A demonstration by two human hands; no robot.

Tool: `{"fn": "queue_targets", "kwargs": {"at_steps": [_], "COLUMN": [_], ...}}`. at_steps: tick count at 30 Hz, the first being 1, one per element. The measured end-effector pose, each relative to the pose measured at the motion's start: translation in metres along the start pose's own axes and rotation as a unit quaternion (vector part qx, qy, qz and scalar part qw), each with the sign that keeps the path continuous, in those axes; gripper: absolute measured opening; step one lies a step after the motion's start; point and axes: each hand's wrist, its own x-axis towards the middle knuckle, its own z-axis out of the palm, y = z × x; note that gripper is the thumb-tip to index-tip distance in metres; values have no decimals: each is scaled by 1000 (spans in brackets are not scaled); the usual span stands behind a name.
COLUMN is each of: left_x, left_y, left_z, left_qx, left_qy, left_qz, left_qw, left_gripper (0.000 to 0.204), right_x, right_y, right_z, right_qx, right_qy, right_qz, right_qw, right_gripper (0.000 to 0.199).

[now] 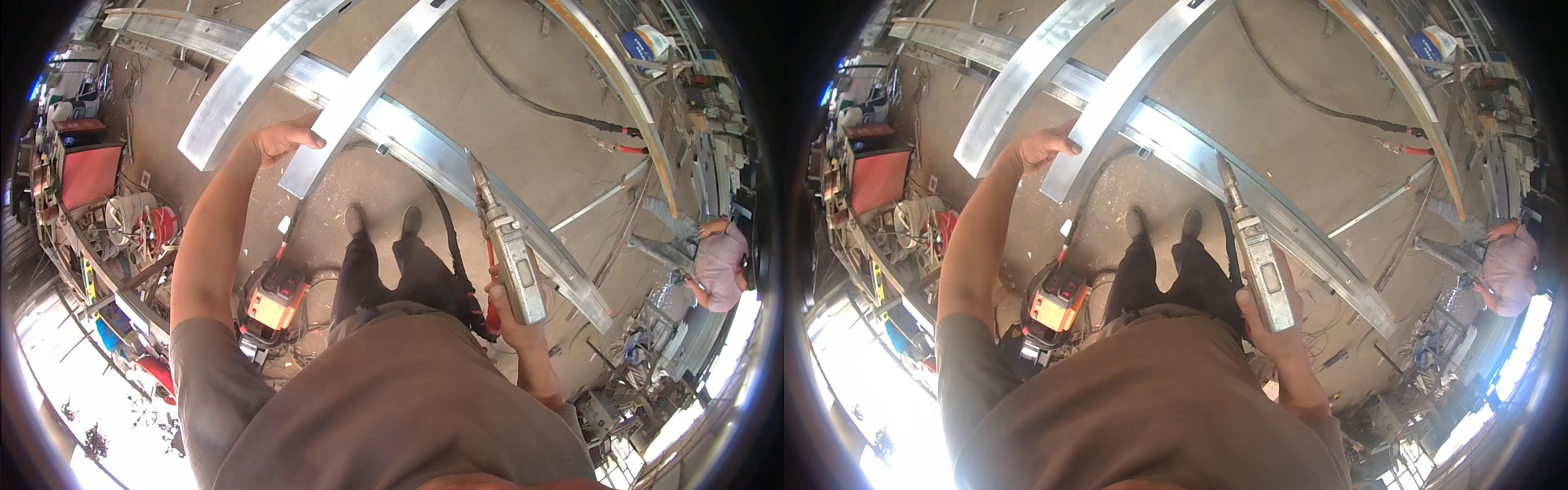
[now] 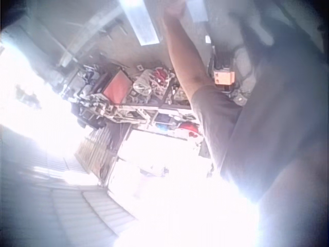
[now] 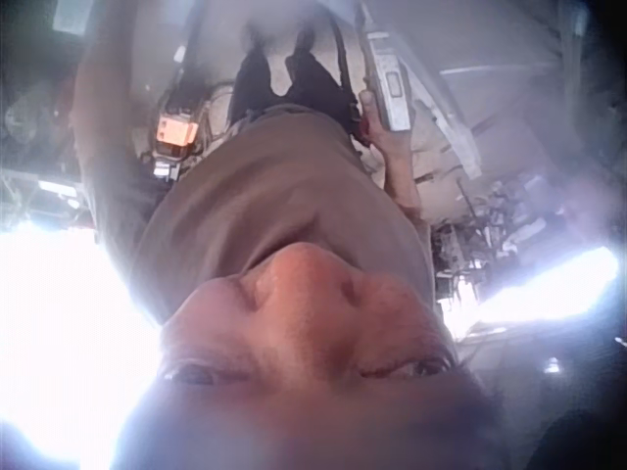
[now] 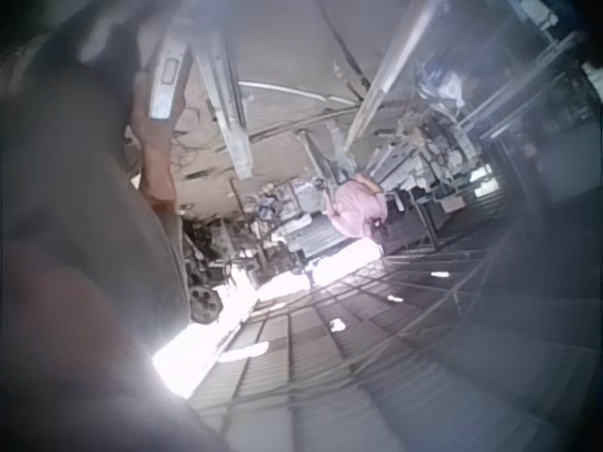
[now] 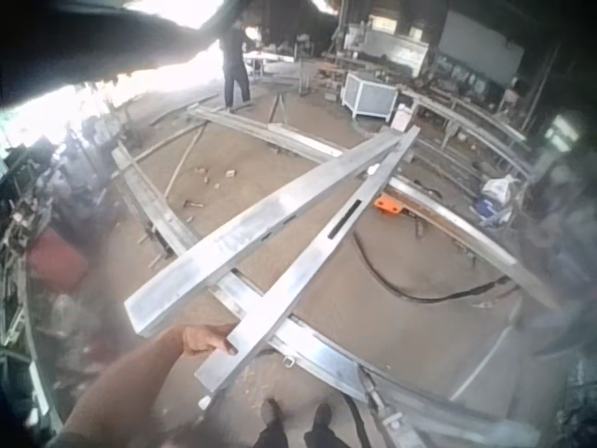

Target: The person welds metal frame components using a welding torch, then uses an angle grinder to smooth the welded joints. The person positions metal bars, welds them into a frame, and grinds the seams.

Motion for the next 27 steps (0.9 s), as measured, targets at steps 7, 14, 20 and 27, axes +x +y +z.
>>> {"fn": "queue_targets", "kwargs": {"at_steps": [7, 14, 20, 27], "left_x": [-72, -153, -121, -113], "left_y": [40, -22, -50, -55], "left_z": [36, 231, 271, 277], "left_qx": [302, -209, -440, -521], "left_qy": [375, 162, 29, 21], "left_qz": [99, 149, 239, 236], "left_qw": [871, 953, 865, 820], "left_gripper": [54, 37, 87, 90], "right_x": [20, 57, 91, 92], "right_y": [-26, -85, -116, -122], "right_z": [9, 56, 104, 125], "right_qx": [-16, -60, -128, -130], "right_qy": [-32, -216, -324, -313], "right_qz": [12, -7, -41, -69], "right_qw": [999, 974, 936, 938], "right_gripper": [79, 68, 60, 32]}}
